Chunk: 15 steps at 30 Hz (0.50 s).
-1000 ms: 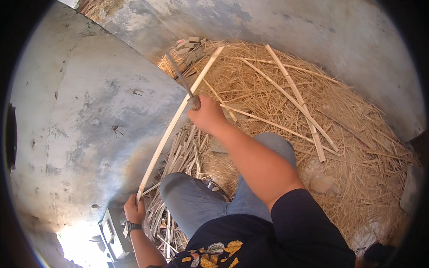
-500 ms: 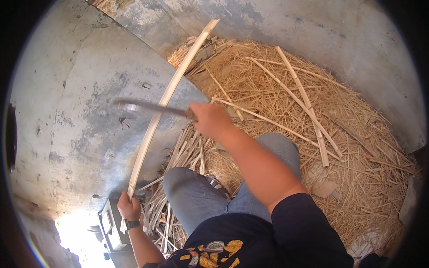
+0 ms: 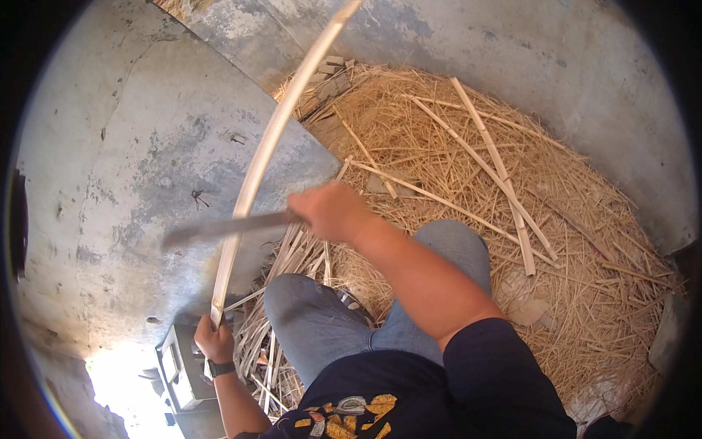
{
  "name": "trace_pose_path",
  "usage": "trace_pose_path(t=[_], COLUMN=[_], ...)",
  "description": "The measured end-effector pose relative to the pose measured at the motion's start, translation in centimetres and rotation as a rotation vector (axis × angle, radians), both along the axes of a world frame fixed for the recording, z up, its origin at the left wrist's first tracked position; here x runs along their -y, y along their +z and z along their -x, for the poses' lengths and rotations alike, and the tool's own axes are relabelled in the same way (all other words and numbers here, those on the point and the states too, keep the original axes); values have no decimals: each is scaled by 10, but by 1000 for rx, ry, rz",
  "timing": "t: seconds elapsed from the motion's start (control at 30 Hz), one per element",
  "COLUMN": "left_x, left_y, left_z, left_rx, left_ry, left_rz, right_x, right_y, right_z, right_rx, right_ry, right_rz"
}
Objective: The person sits on a bed of straw and uses a knife to split long bamboo poles into thin strips. They hold the pole with one hand and use the knife to shave and split the material, creating a pile of bamboo strips.
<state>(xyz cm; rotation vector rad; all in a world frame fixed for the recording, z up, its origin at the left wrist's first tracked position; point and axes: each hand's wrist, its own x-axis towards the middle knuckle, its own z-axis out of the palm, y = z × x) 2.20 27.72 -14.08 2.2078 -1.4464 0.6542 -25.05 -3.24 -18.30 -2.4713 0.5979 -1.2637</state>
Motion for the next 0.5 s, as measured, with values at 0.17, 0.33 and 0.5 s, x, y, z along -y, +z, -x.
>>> trace_pose_path(t=[0.17, 0.33, 0.5], left_x=[-24, 10, 36], left_y=[-6, -6, -8], left_z=[-8, 7, 17], left_rx=[-11, -41, -278], left_ry=[91, 9, -62], left_rz=[12, 26, 19], right_x=[35, 12, -24], right_y=[8, 6, 4], right_z=[23, 9, -10], right_rx=[138, 65, -123], right_ry=[-170, 29, 64], right_rz=[-469, -337, 122])
